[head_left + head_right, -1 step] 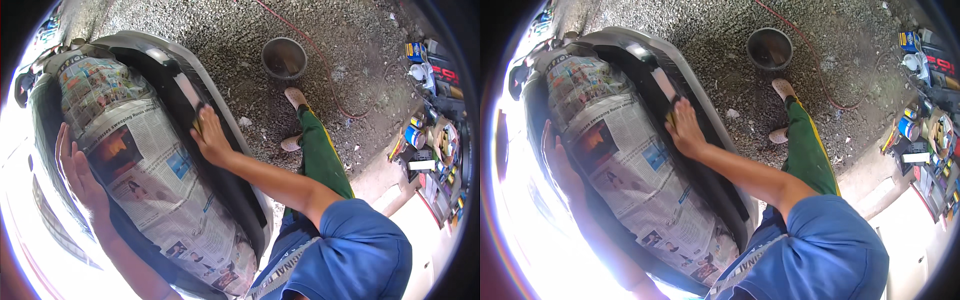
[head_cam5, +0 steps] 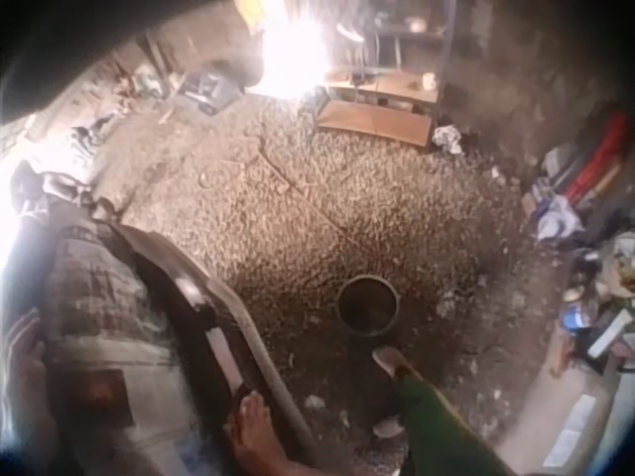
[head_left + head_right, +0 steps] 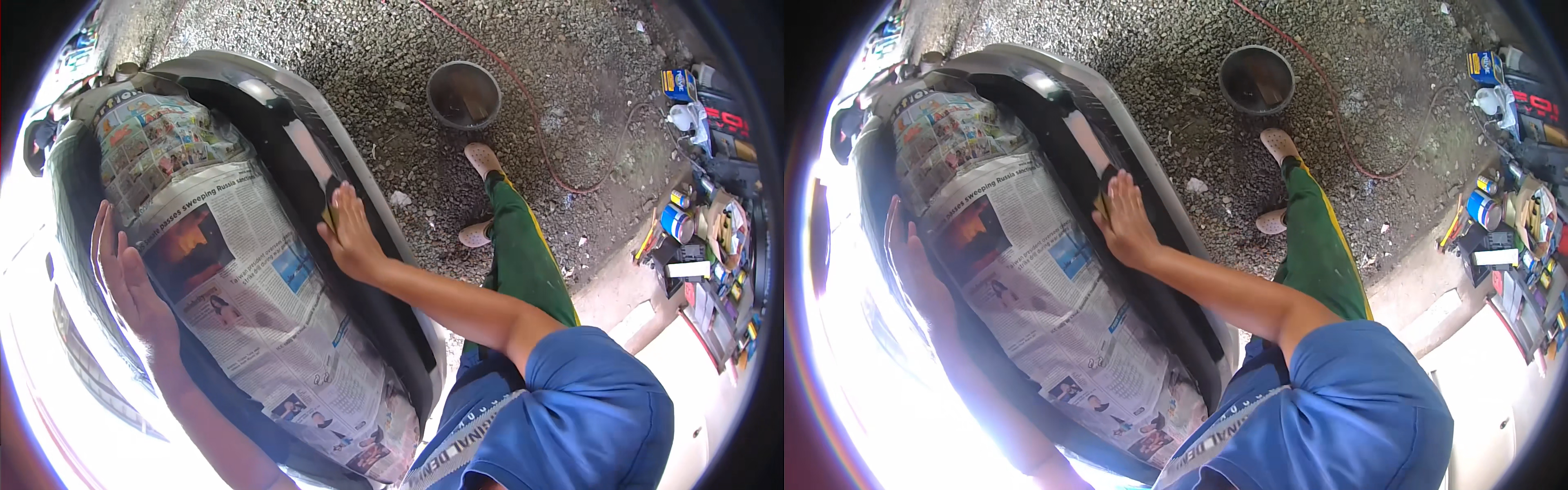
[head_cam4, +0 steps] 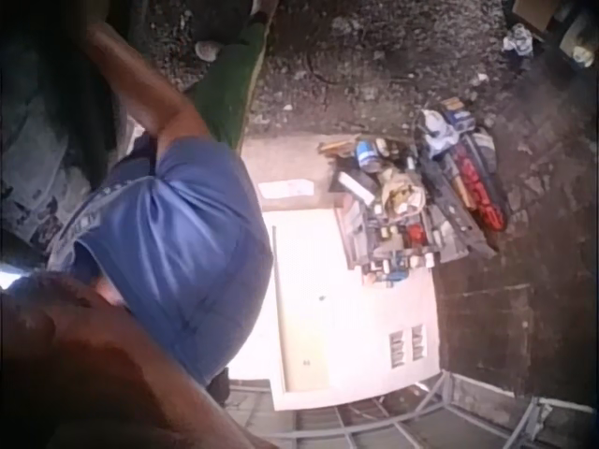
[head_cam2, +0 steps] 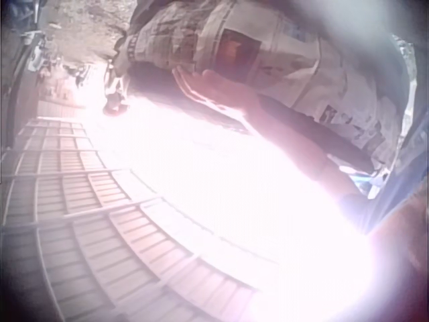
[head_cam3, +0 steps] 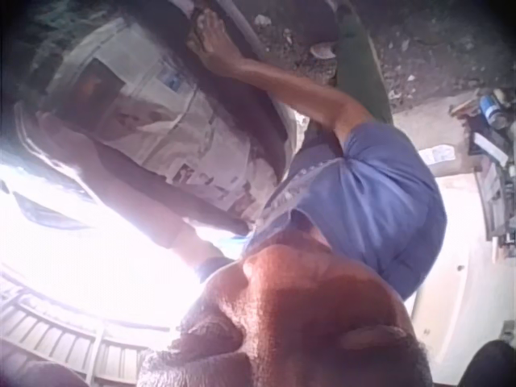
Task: The person selects sheets of sandpaper from a bin, dips the paper into a bucket of water, and sands the masked surface of a car bumper.
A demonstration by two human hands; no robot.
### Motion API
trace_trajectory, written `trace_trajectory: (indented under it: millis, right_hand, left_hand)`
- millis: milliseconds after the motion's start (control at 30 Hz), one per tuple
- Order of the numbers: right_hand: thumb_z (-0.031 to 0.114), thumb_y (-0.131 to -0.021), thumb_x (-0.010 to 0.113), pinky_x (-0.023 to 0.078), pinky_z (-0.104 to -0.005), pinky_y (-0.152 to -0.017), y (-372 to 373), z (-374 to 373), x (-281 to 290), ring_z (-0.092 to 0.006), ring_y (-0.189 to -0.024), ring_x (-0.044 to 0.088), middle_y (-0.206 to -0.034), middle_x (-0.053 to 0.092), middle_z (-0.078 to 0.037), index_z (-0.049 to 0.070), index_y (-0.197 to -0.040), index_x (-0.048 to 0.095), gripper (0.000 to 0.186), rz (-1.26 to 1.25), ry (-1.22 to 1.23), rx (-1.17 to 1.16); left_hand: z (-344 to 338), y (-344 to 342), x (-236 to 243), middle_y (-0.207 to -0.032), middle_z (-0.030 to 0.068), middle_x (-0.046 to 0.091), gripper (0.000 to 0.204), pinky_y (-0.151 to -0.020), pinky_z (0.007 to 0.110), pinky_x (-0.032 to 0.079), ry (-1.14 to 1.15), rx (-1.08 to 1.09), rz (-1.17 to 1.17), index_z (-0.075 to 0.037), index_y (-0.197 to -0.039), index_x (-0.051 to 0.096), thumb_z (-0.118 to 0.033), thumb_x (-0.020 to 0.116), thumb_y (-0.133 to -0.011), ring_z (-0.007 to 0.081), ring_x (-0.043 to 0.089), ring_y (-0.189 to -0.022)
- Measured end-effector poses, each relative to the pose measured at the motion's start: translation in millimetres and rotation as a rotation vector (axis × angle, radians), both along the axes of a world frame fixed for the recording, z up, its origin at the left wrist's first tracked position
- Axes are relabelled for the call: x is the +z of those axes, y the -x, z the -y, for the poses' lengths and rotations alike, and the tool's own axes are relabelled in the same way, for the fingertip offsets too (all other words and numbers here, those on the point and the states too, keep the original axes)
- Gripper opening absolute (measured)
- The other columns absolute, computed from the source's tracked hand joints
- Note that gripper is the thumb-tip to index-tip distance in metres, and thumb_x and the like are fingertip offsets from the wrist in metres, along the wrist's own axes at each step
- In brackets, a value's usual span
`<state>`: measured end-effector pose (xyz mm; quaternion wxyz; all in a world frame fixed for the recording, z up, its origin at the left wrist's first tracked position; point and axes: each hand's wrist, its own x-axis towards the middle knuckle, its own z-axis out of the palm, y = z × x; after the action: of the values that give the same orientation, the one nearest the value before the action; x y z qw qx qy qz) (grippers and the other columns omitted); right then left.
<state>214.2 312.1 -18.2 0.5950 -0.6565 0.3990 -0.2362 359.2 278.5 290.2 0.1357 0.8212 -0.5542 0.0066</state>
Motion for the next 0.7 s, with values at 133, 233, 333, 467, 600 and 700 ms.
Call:
trace_trajectory:
  millis: [133, 233, 333, 467, 600, 700]
  right_hand:
    - [0.040, -0.105, 0.037, 0.012, -0.0519, -0.122, -44, 51, -7, -0.0456, -0.150, 0.013, -0.157, 0.016, -0.037, -0.016, -0.149, 0.020, 0.073, -0.076, -0.043, -0.090]
    - [0.044, -0.105, 0.036, 0.015, -0.0485, -0.122, -84, 137, -30, -0.0449, -0.149, 0.016, -0.155, 0.022, -0.037, -0.016, -0.147, 0.023, 0.075, -0.104, -0.167, -0.185]
    - [0.044, -0.104, 0.037, 0.015, -0.0456, -0.123, -56, 120, -33, -0.0435, -0.150, 0.015, -0.155, 0.022, -0.037, -0.017, -0.148, 0.022, 0.076, 0.002, -0.108, -0.051]
    - [0.040, -0.105, 0.039, 0.009, -0.0443, -0.124, 34, 1, -30, -0.0415, -0.151, 0.011, -0.157, 0.017, -0.035, -0.017, -0.149, 0.018, 0.075, -0.015, -0.134, 0.103]
    - [0.039, -0.105, 0.039, 0.009, -0.0446, -0.124, 36, -2, -28, -0.0414, -0.152, 0.008, -0.157, 0.016, -0.036, -0.017, -0.149, 0.019, 0.074, 0.004, -0.187, 0.103]
    - [0.040, -0.105, 0.038, 0.012, -0.0460, -0.124, -30, 77, -28, -0.0430, -0.151, 0.012, -0.156, 0.018, -0.037, -0.018, -0.147, 0.023, 0.072, 0.039, -0.078, 0.012]
  left_hand:
    - [4, 4, 0, -0.150, 0.0114, 0.044, 0.046, -0.117, 0.044, 0.034, 0.014, 0.019, 0.011, -0.003, -0.146, 0.044, -0.028, 0.034, -0.108, 0.0248, 0.039, -0.142]
    - [22, 8, -4, -0.151, 0.0100, 0.043, 0.044, -0.118, 0.043, 0.033, -0.001, -0.039, -0.008, -0.006, -0.147, 0.043, -0.028, 0.035, -0.109, 0.0249, 0.041, -0.140]
    - [17, 7, -4, -0.151, 0.0101, 0.043, 0.045, -0.118, 0.044, 0.034, -0.002, -0.017, -0.002, -0.006, -0.146, 0.043, -0.030, 0.035, -0.109, 0.0249, 0.041, -0.140]
    - [0, 2, 1, -0.151, 0.0101, 0.043, 0.045, -0.118, 0.045, 0.034, -0.034, 0.007, 0.032, -0.006, -0.146, 0.043, -0.030, 0.035, -0.109, 0.0249, 0.041, -0.140]
    - [1, 4, 0, -0.151, 0.0100, 0.042, 0.045, -0.118, 0.045, 0.034, -0.017, 0.007, 0.014, -0.006, -0.146, 0.043, -0.030, 0.035, -0.109, 0.0256, 0.041, -0.140]
    - [8, 4, -4, -0.151, 0.0117, 0.043, 0.049, -0.116, 0.044, 0.035, -0.003, 0.003, 0.006, -0.003, -0.146, 0.043, -0.032, 0.032, -0.108, 0.0251, 0.037, -0.143]
